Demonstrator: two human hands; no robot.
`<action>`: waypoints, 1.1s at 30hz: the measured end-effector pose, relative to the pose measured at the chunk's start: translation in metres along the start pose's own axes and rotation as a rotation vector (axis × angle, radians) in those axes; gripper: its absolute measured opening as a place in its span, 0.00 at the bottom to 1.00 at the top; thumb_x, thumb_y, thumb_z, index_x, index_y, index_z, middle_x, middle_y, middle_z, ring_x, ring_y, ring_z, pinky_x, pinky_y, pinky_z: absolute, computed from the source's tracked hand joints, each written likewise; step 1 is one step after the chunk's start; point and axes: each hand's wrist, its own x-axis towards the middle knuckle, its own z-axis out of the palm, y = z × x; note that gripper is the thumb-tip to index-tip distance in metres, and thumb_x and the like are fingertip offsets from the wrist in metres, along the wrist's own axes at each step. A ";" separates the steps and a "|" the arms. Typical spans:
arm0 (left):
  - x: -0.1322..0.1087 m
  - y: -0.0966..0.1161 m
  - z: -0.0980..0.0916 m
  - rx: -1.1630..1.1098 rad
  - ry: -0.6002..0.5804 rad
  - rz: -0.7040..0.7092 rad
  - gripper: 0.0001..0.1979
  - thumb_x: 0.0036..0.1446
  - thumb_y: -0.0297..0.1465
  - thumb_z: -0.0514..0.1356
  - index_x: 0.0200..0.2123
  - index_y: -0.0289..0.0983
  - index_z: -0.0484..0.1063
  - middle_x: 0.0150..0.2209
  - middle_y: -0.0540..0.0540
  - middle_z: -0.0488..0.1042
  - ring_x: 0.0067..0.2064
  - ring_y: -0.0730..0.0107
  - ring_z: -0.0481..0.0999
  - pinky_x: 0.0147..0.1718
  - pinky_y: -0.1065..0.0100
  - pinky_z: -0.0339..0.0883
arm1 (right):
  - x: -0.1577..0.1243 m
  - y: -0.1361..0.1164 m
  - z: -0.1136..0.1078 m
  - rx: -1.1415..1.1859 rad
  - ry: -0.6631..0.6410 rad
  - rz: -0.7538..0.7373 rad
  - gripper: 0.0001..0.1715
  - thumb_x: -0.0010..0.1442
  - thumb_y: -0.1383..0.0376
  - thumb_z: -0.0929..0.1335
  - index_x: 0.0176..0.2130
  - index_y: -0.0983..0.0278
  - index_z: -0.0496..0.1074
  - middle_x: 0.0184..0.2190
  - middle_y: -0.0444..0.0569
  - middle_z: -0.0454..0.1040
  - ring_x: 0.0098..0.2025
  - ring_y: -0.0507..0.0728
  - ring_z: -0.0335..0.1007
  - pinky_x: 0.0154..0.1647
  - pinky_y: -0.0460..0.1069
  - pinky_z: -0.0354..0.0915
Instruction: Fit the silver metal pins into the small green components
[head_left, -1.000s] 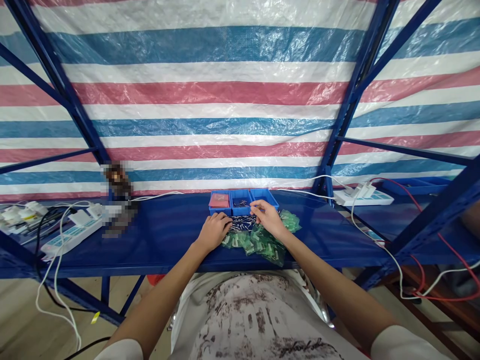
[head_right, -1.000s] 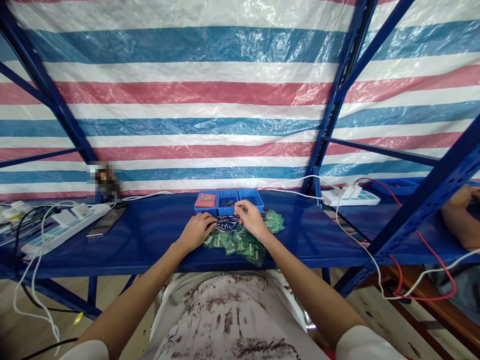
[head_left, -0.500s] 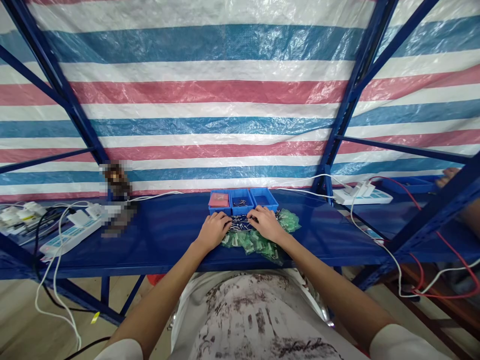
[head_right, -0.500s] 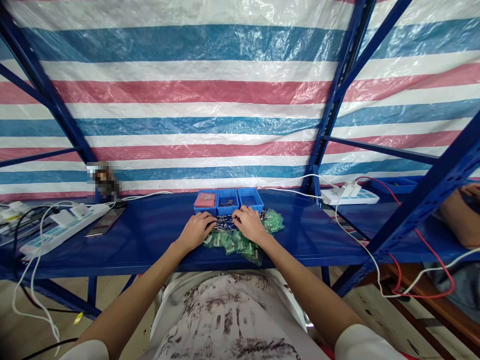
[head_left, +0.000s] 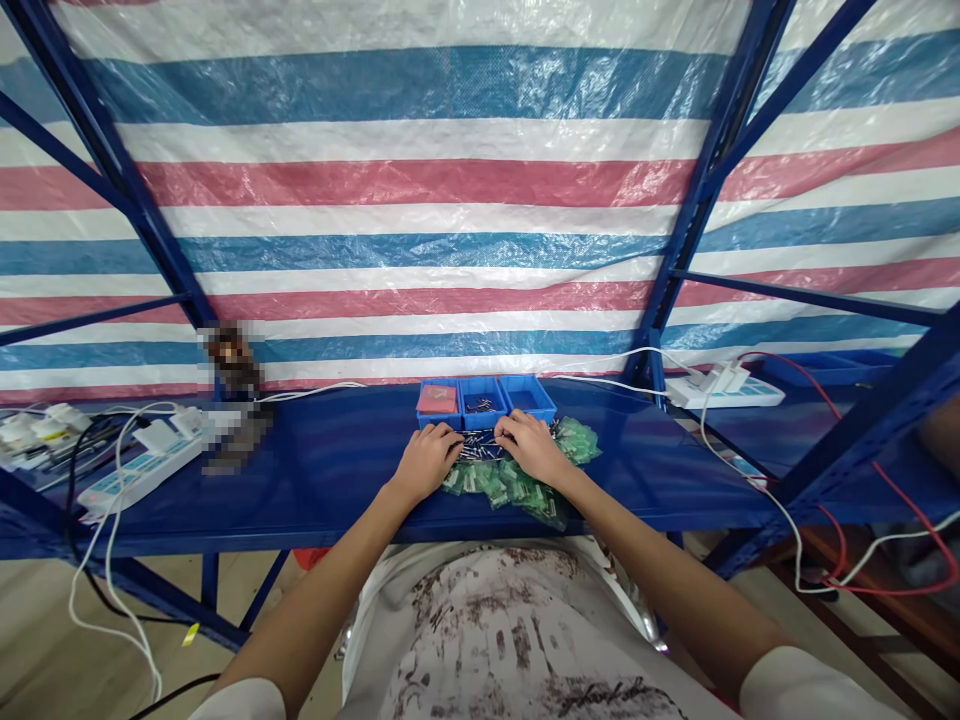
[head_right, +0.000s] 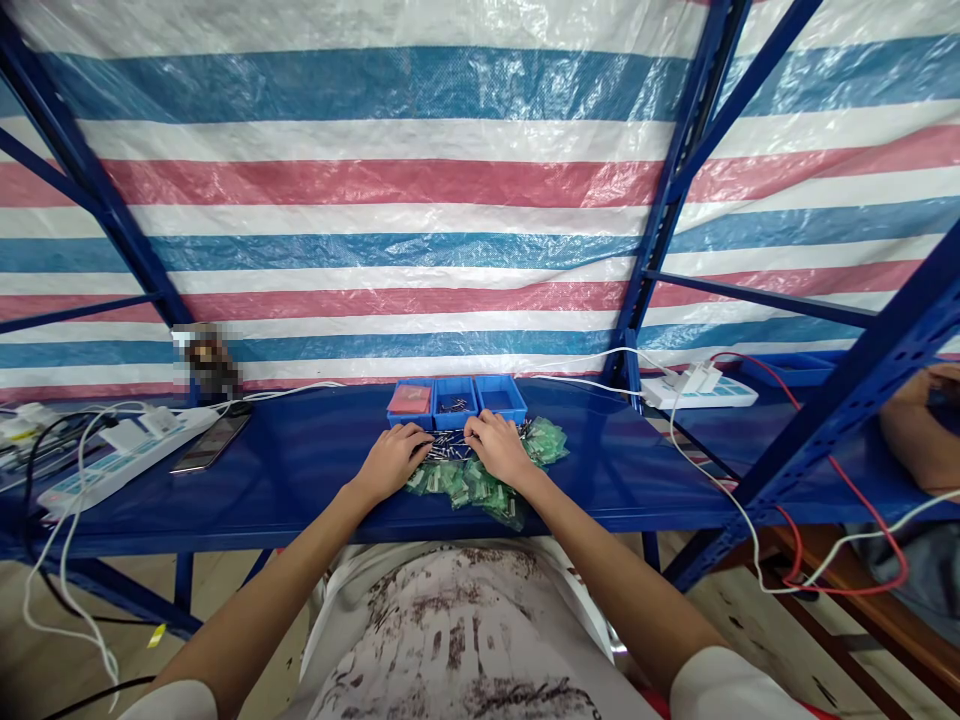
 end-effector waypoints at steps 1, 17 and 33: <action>0.000 0.000 0.000 0.000 0.002 0.001 0.14 0.76 0.35 0.56 0.55 0.41 0.79 0.52 0.43 0.79 0.53 0.57 0.76 0.50 0.59 0.68 | 0.000 0.000 0.000 0.002 0.012 -0.004 0.09 0.74 0.66 0.63 0.40 0.60 0.70 0.40 0.51 0.70 0.42 0.61 0.67 0.43 0.53 0.56; 0.000 -0.001 0.000 -0.007 0.001 0.001 0.14 0.76 0.35 0.55 0.54 0.41 0.79 0.52 0.43 0.78 0.52 0.57 0.76 0.50 0.58 0.68 | 0.008 0.004 -0.003 0.633 0.202 0.135 0.07 0.66 0.57 0.68 0.40 0.58 0.70 0.32 0.44 0.73 0.29 0.56 0.66 0.32 0.51 0.61; -0.003 0.002 -0.002 0.012 0.002 0.012 0.16 0.77 0.36 0.52 0.55 0.42 0.78 0.53 0.42 0.78 0.53 0.57 0.75 0.50 0.58 0.68 | 0.006 0.013 0.002 0.795 0.238 0.174 0.09 0.65 0.57 0.69 0.37 0.57 0.66 0.37 0.49 0.83 0.34 0.60 0.76 0.39 0.55 0.68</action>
